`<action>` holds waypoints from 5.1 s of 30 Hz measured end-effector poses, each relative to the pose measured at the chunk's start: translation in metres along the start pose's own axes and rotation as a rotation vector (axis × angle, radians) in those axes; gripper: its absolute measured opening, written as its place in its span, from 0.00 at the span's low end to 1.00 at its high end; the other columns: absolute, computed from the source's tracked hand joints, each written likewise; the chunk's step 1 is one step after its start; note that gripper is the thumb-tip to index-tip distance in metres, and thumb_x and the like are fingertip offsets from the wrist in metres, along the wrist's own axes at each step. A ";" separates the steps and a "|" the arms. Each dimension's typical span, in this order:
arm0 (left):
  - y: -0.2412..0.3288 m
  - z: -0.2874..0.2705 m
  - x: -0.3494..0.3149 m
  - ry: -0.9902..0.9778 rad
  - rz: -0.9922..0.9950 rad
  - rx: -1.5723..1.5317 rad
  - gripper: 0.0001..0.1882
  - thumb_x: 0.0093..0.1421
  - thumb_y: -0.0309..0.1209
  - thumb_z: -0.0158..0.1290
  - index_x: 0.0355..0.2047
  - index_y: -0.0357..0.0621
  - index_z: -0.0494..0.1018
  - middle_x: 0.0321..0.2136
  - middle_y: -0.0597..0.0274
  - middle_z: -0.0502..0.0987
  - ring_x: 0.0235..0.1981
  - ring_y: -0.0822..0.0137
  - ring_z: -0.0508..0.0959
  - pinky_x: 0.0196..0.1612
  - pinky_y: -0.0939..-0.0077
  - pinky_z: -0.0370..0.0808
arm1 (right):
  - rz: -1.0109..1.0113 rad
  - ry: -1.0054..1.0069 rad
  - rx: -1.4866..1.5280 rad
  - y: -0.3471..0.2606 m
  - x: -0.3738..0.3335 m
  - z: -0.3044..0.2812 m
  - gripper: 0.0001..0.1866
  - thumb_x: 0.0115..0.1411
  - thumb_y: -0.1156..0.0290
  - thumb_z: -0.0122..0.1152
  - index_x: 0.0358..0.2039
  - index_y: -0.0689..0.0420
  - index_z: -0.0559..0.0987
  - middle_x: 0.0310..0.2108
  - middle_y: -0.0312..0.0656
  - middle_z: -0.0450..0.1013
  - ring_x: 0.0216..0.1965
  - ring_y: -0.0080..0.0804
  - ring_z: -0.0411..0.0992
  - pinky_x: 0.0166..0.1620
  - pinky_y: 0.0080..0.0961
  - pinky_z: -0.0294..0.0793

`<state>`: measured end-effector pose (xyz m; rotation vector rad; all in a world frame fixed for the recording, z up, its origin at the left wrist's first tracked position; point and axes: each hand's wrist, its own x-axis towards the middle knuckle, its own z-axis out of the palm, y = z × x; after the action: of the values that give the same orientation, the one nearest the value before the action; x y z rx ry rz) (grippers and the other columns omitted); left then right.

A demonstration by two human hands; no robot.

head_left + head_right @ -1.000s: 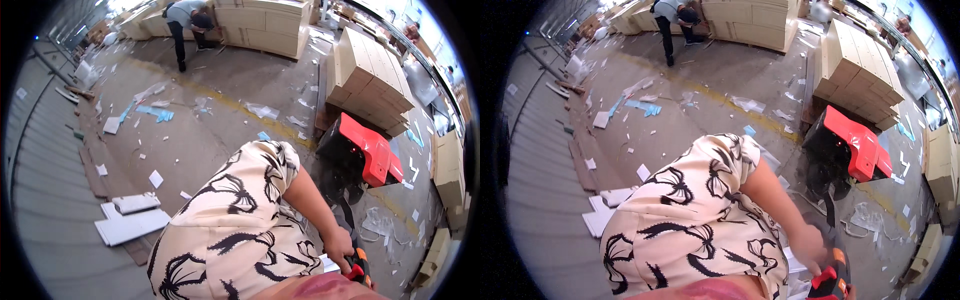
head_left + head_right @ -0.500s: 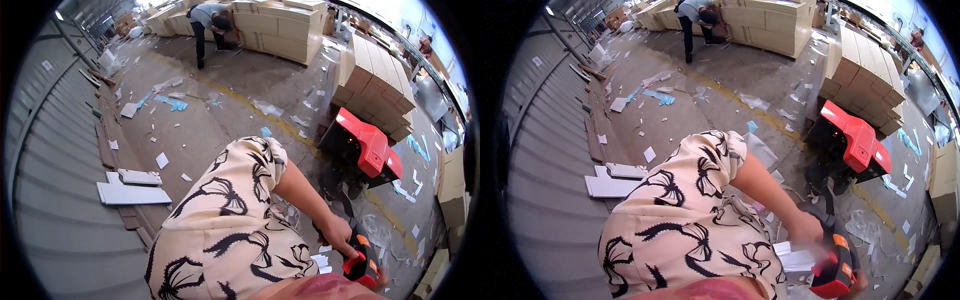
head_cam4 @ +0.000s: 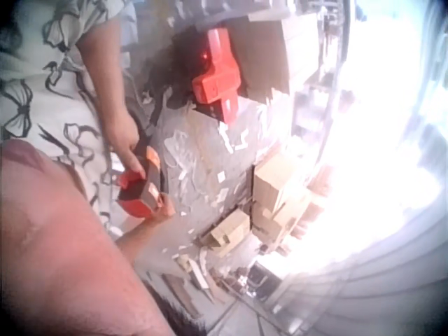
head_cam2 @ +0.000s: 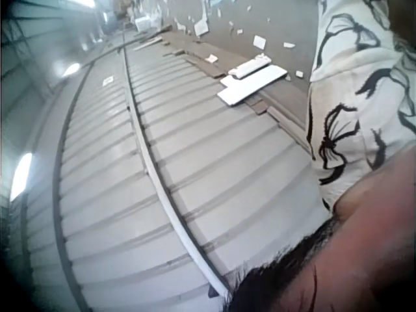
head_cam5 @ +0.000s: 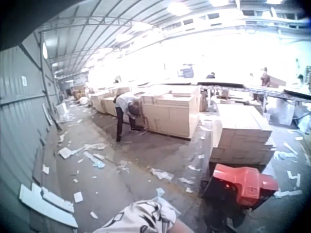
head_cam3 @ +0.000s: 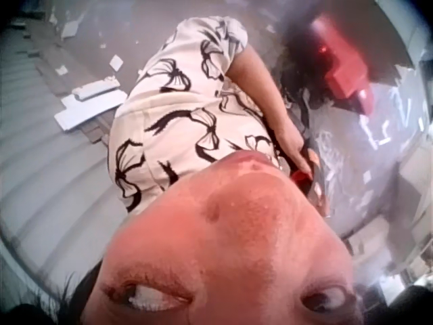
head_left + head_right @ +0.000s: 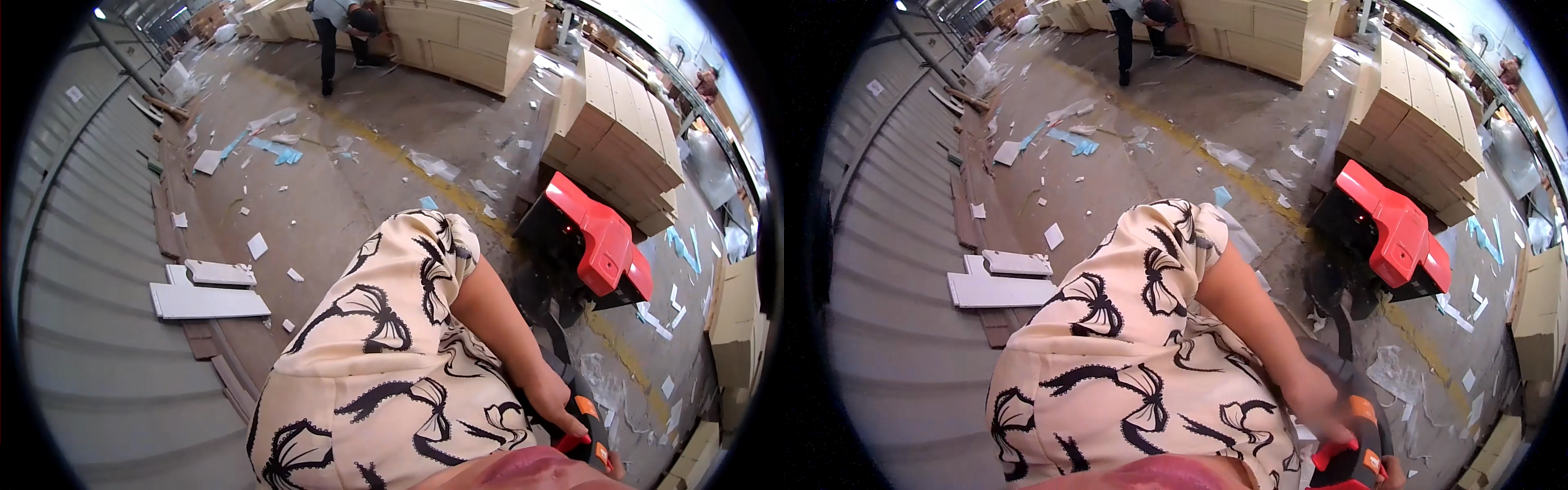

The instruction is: The person touches a wooden crate, then takes hold of the handle of an electric pallet jack and steers it while walking along the warehouse floor.

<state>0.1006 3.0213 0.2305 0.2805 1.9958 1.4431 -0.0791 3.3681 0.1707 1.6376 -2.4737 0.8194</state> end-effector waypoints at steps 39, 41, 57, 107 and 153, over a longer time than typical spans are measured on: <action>0.041 0.033 0.175 0.721 -0.360 0.305 0.40 0.49 0.73 0.39 0.31 0.45 0.76 0.29 0.48 0.77 0.37 0.50 0.77 0.41 0.61 0.71 | -0.177 -0.137 0.169 0.167 0.100 -0.024 0.38 0.55 0.31 0.36 0.21 0.60 0.72 0.16 0.51 0.65 0.20 0.51 0.68 0.23 0.34 0.63; 0.039 0.032 0.179 0.701 -0.406 0.323 0.41 0.49 0.73 0.38 0.29 0.45 0.76 0.27 0.48 0.77 0.35 0.51 0.77 0.39 0.61 0.71 | -0.170 -0.129 0.178 0.168 0.098 -0.022 0.38 0.56 0.31 0.36 0.20 0.59 0.71 0.15 0.50 0.64 0.20 0.50 0.68 0.23 0.33 0.64; 0.038 0.023 0.173 0.466 -0.355 0.189 0.36 0.49 0.67 0.48 0.26 0.40 0.75 0.23 0.51 0.76 0.30 0.53 0.77 0.36 0.63 0.72 | -0.156 -0.306 0.125 0.158 0.097 -0.030 0.37 0.54 0.32 0.38 0.20 0.59 0.70 0.18 0.50 0.66 0.23 0.53 0.67 0.25 0.39 0.64; -0.095 0.041 -0.158 0.436 -0.174 0.548 0.40 0.32 0.73 0.54 0.20 0.42 0.76 0.18 0.54 0.76 0.24 0.53 0.77 0.27 0.65 0.73 | 0.442 -0.510 0.372 -0.226 0.045 0.104 0.11 0.46 0.72 0.68 0.28 0.65 0.77 0.17 0.30 0.68 0.24 0.11 0.62 0.26 0.16 0.66; -0.105 0.058 -0.252 0.219 0.058 0.607 0.39 0.38 0.68 0.54 0.21 0.37 0.76 0.15 0.50 0.74 0.21 0.51 0.77 0.27 0.63 0.73 | 0.684 -0.526 0.253 -0.363 0.031 0.112 0.15 0.43 0.68 0.70 0.27 0.64 0.77 0.18 0.40 0.70 0.24 0.17 0.64 0.29 0.24 0.69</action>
<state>0.3500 2.8958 0.2200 0.4557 2.5953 0.8921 0.2496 3.1846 0.2283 1.1488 -3.5306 0.8601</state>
